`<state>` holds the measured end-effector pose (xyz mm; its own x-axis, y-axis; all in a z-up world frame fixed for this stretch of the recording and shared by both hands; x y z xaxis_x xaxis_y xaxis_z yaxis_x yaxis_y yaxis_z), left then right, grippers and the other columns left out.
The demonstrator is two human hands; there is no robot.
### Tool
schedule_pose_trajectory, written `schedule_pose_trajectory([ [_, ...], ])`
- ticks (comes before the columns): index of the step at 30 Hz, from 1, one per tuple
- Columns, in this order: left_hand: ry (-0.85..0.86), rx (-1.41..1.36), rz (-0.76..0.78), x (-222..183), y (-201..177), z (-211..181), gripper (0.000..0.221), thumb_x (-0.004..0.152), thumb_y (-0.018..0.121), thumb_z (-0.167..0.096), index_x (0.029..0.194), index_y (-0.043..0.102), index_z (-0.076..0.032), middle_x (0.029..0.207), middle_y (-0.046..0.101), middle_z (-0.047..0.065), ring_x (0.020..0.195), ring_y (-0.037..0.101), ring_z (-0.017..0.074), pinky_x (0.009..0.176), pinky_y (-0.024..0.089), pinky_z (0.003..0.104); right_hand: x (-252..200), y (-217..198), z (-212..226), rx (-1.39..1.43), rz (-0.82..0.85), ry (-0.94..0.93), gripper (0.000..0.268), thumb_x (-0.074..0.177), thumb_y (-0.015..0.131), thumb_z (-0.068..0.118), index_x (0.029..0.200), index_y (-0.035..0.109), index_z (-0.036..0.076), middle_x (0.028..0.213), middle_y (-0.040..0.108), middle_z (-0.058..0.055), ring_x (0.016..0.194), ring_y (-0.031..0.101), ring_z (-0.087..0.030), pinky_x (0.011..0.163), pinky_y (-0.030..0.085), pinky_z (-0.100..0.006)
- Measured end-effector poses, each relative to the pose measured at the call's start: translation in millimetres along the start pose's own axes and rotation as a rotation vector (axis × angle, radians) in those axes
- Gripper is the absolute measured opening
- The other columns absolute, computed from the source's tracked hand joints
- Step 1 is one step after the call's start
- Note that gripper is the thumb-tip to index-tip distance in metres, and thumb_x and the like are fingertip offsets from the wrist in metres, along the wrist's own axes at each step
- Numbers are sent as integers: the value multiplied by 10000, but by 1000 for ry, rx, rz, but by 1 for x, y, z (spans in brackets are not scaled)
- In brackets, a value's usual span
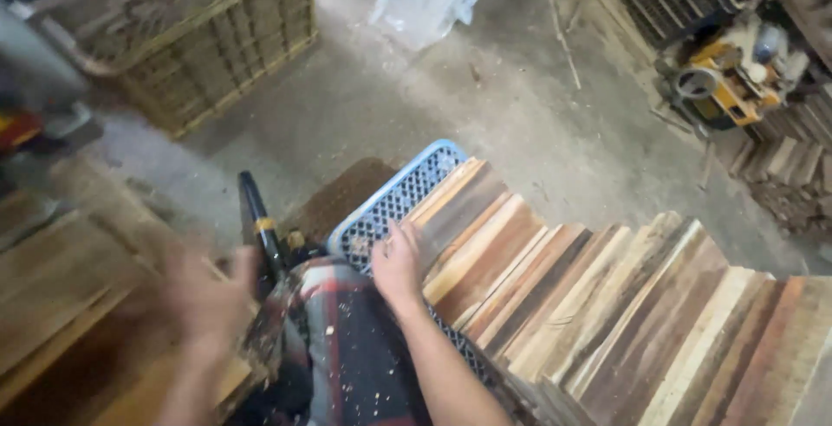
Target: Feeding individual wood planks into a benchtop thickness planer to smooth and level the surfaces.
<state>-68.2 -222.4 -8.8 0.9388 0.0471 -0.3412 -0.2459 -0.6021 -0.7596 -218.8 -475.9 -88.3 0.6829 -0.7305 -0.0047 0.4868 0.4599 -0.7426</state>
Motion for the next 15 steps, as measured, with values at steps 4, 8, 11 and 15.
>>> schedule_pose_trajectory([
  [4, 622, -29, 274, -48, 149, -88, 559, 865, 725, -310, 1390, 636, -142, 1355, 656, 119, 1275, 586, 355, 1091, 446, 539, -23, -28, -74, -165, -29, 204, 547, 828, 654, 202, 1363, 648, 85, 1532, 482, -220, 1464, 380, -432, 1209, 299, -529],
  [8, 480, 294, 656, -92, 256, -100, 672, 972, 557, -396, 1575, 374, -164, 1644, 369, 48, 1537, 326, 239, 1230, 285, 585, -38, -50, -70, -17, 38, 120, 619, 827, 632, 133, 1437, 583, 49, 1571, 412, -267, 1469, 327, -485, 1218, 286, -535],
  [11, 303, 213, 758, -100, 287, -74, 763, 945, 601, -364, 1617, 284, -190, 1703, 180, 21, 1569, 204, 302, 1230, 216, 657, -45, -54, -69, 71, -112, 41, 484, 896, 673, 95, 1375, 635, 34, 1514, 495, -266, 1410, 415, -475, 1178, 341, -519],
  [15, 619, -86, 487, -81, 283, -53, 714, 720, 679, -198, 1403, 530, -50, 1439, 546, 120, 1302, 524, 346, 1140, 313, 464, -48, -59, -52, 100, -130, -105, 540, 919, 507, -10, 1457, 528, 28, 1581, 432, -205, 1510, 326, -402, 1253, 243, -508],
])
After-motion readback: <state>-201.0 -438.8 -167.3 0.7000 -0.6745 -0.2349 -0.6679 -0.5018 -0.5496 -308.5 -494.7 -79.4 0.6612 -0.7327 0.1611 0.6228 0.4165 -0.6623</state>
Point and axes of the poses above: each hand's wrist, its own x-axis towards the middle knuckle, its own y-axis out of the palm, z = x × y, the point moved 4 cm from there along x, towards the middle knuckle
